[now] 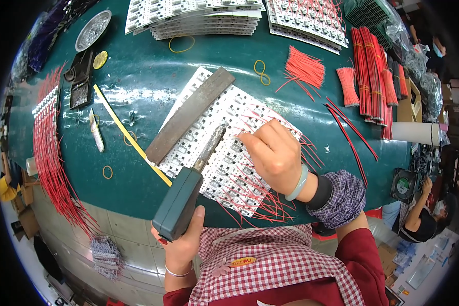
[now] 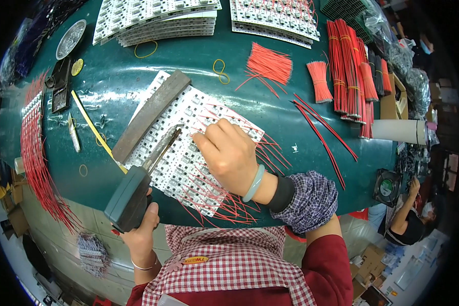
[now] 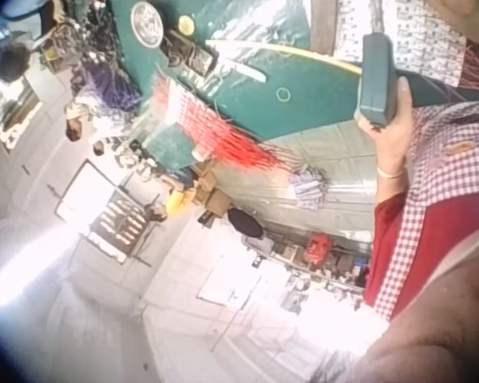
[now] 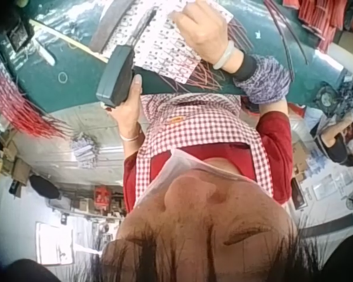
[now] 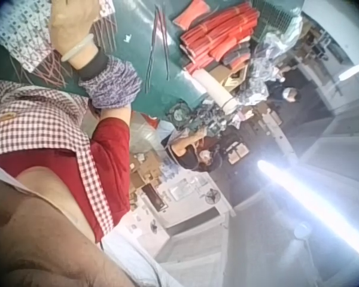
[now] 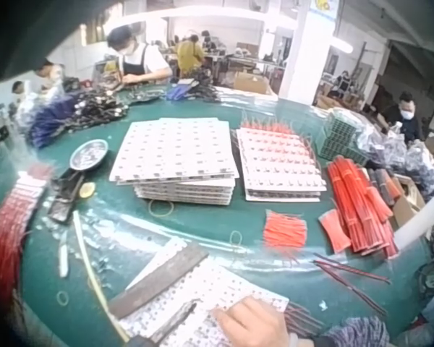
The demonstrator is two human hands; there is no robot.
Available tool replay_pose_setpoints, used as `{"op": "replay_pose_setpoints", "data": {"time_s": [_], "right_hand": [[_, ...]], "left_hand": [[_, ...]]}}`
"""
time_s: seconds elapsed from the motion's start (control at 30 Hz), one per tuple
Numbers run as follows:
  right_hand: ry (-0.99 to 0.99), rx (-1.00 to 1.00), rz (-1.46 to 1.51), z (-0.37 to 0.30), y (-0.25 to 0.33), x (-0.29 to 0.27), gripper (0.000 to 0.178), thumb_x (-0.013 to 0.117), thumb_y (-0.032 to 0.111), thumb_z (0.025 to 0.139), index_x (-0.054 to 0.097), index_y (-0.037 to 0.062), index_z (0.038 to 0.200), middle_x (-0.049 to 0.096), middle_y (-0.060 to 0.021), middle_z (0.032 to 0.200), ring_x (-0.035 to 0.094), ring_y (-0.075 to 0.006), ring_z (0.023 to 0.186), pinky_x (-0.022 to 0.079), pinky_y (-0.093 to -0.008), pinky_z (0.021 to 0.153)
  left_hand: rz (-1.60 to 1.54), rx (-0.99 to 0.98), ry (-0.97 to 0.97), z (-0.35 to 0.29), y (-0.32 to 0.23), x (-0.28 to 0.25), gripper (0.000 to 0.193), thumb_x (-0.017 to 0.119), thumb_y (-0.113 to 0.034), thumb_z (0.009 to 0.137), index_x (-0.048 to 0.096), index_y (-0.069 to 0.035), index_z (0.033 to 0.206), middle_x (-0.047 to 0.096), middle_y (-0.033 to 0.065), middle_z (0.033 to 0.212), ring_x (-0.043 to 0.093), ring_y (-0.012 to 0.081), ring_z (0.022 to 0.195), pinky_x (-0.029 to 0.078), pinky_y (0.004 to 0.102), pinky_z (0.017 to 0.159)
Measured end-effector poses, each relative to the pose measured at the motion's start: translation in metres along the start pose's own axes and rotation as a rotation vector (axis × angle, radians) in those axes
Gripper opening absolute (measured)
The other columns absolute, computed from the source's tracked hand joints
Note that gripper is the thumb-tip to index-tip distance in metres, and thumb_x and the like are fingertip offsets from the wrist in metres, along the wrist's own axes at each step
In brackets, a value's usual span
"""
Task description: The person solders red wires onto white circuit boards using a handheld soldering iron.
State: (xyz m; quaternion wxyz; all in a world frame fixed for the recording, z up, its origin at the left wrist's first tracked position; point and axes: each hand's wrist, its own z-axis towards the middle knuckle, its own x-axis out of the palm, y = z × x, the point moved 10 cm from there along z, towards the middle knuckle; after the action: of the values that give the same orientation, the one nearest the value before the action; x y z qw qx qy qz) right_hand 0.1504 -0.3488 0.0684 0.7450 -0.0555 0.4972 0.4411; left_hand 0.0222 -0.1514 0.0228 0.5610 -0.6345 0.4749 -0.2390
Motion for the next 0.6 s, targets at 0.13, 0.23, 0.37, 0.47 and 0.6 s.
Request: {"op": "replay_pose_setpoints", "data": {"time_s": [0.13, 0.23, 0.37, 0.47, 0.6], "right_hand": [[0.042, 0.02, -0.004, -0.002, -0.001, 0.007, 0.025, 0.068, 0.002, 0.07, 0.069, 0.0015, 0.095, 0.051, -0.0065, 0.078, 0.056, -0.0229, 0.075, 0.048, -0.0344, 0.062], [0.015, 0.023, 0.019, -0.001, -0.001, 0.008, 0.023, 0.071, -0.002, 0.07, 0.07, 0.0015, 0.093, 0.05, -0.0066, 0.074, 0.054, -0.023, 0.07, 0.045, -0.0347, 0.058], [-0.007, 0.039, 0.039, 0.001, -0.001, 0.009, 0.022, 0.076, -0.006, 0.071, 0.07, 0.0016, 0.091, 0.048, -0.0068, 0.071, 0.053, -0.0232, 0.065, 0.042, -0.0356, 0.055], [-0.019, 0.045, 0.041, 0.001, -0.001, 0.009, 0.021, 0.076, -0.006, 0.071, 0.07, 0.0016, 0.09, 0.047, -0.0069, 0.07, 0.052, -0.0232, 0.064, 0.042, -0.0356, 0.055], [-0.023, 0.054, 0.046, 0.001, -0.002, 0.009, 0.021, 0.076, -0.007, 0.071, 0.07, 0.0015, 0.089, 0.046, -0.007, 0.07, 0.052, -0.0233, 0.064, 0.042, -0.0357, 0.054]], "left_hand": [[-0.007, -0.016, 0.006, 0.0, 0.001, 0.0, 0.026, 0.083, -0.003, 0.076, 0.073, 0.004, 0.098, 0.073, 0.0078, 0.086, 0.065, 0.012, 0.071, 0.052, 0.0281, 0.063], [-0.008, -0.015, 0.038, 0.001, 0.002, 0.002, 0.026, 0.082, -0.002, 0.076, 0.072, 0.005, 0.099, 0.072, 0.0079, 0.086, 0.064, 0.0109, 0.071, 0.051, 0.0275, 0.063], [-0.063, -0.023, 0.088, 0.005, -0.001, 0.009, 0.026, 0.079, 0.001, 0.077, 0.07, 0.007, 0.101, 0.07, 0.0066, 0.086, 0.062, 0.0102, 0.072, 0.05, 0.0259, 0.064], [-0.053, -0.012, 0.116, 0.005, 0.0, 0.011, 0.025, 0.077, 0.003, 0.078, 0.068, 0.008, 0.101, 0.068, 0.0059, 0.087, 0.061, 0.0101, 0.073, 0.05, 0.0249, 0.065], [-0.048, -0.022, 0.119, 0.005, 0.001, 0.012, 0.023, 0.076, 0.004, 0.078, 0.068, 0.007, 0.1, 0.067, 0.0057, 0.086, 0.06, 0.0097, 0.073, 0.049, 0.0249, 0.065]]}}
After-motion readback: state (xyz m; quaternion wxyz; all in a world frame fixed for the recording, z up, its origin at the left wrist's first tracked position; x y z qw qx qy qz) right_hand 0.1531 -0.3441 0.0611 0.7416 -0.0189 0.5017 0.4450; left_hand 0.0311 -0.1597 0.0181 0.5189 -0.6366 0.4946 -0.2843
